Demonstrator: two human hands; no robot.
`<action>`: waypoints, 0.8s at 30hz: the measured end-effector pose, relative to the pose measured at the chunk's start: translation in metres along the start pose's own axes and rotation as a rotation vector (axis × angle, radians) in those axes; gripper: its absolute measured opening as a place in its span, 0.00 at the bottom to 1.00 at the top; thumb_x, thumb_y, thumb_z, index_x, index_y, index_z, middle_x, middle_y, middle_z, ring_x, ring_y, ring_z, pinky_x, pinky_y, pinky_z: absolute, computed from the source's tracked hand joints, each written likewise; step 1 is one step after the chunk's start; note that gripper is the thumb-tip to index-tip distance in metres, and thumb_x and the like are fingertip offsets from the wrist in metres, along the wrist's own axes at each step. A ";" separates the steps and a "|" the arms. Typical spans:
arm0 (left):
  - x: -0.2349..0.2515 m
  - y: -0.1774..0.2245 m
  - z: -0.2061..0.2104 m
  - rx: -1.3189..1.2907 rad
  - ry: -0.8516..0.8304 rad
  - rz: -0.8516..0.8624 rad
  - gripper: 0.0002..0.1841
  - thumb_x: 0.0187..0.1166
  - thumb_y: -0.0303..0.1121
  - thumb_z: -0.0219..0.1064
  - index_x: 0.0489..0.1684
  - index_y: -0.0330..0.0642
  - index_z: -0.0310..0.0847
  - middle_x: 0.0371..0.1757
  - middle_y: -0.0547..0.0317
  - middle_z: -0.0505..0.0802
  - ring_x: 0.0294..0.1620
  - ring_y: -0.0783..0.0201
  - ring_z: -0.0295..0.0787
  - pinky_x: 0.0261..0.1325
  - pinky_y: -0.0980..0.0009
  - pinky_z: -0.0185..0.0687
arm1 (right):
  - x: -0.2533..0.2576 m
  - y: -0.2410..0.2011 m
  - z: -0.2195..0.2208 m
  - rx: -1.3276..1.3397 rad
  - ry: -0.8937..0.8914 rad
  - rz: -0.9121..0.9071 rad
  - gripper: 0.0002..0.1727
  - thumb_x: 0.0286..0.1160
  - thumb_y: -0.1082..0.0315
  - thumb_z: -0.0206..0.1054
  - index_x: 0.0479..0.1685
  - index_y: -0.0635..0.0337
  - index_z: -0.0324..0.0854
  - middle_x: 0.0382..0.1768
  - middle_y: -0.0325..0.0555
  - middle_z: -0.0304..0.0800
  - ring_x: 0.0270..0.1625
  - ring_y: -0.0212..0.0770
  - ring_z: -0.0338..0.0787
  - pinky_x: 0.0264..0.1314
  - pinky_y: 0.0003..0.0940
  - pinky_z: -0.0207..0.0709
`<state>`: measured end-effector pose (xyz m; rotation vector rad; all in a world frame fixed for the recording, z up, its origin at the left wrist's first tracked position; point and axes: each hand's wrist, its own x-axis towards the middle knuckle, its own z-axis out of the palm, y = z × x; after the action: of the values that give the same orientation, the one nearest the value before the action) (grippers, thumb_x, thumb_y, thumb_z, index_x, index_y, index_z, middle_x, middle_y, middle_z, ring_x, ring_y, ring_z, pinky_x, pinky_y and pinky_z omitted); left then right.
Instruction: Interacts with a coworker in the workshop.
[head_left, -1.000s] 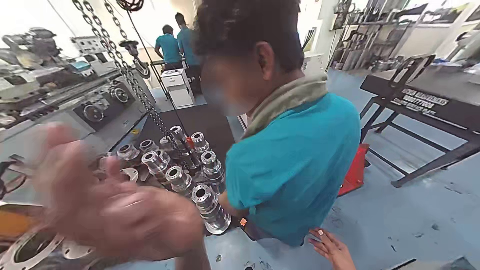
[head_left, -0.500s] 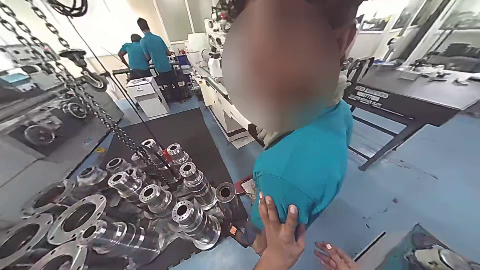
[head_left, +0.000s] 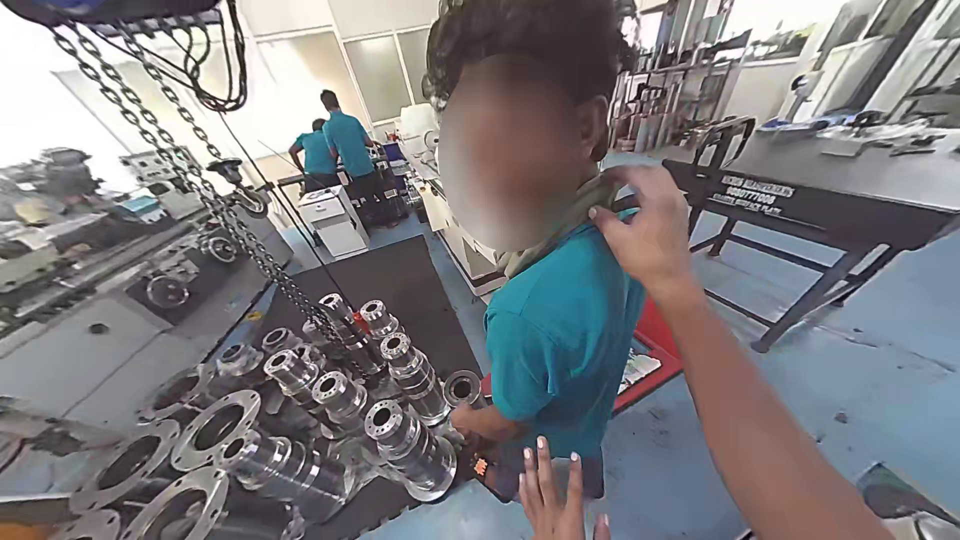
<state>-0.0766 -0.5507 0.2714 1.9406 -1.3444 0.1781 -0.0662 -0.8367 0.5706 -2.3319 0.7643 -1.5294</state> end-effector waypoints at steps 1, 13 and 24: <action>-0.007 0.003 -0.002 -0.042 -0.042 -0.024 0.32 0.74 0.50 0.69 0.80 0.50 0.77 0.89 0.25 0.62 0.91 0.25 0.50 0.82 0.27 0.53 | 0.010 0.003 0.006 -0.015 0.022 -0.003 0.20 0.71 0.66 0.75 0.62 0.61 0.87 0.62 0.63 0.86 0.62 0.58 0.88 0.64 0.56 0.81; -0.020 0.026 -0.055 -0.509 0.123 -0.204 0.22 0.79 0.34 0.67 0.66 0.27 0.82 0.65 0.39 0.89 0.69 0.54 0.87 0.69 0.57 0.85 | -0.101 -0.001 -0.046 1.444 0.250 0.135 0.09 0.89 0.63 0.56 0.47 0.41 0.83 0.40 0.30 0.90 0.41 0.32 0.90 0.51 0.36 0.89; 0.058 0.080 -0.063 -0.923 0.066 -0.126 0.20 0.86 0.33 0.61 0.67 0.24 0.78 0.55 0.47 0.93 0.57 0.60 0.92 0.62 0.65 0.89 | -0.267 -0.007 -0.044 1.404 -0.122 0.330 0.16 0.86 0.53 0.64 0.34 0.51 0.88 0.27 0.34 0.88 0.32 0.31 0.87 0.42 0.30 0.86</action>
<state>-0.1012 -0.5657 0.3853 1.2039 -0.9876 -0.3806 -0.1874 -0.6801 0.3859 -1.1337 -0.0590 -1.1093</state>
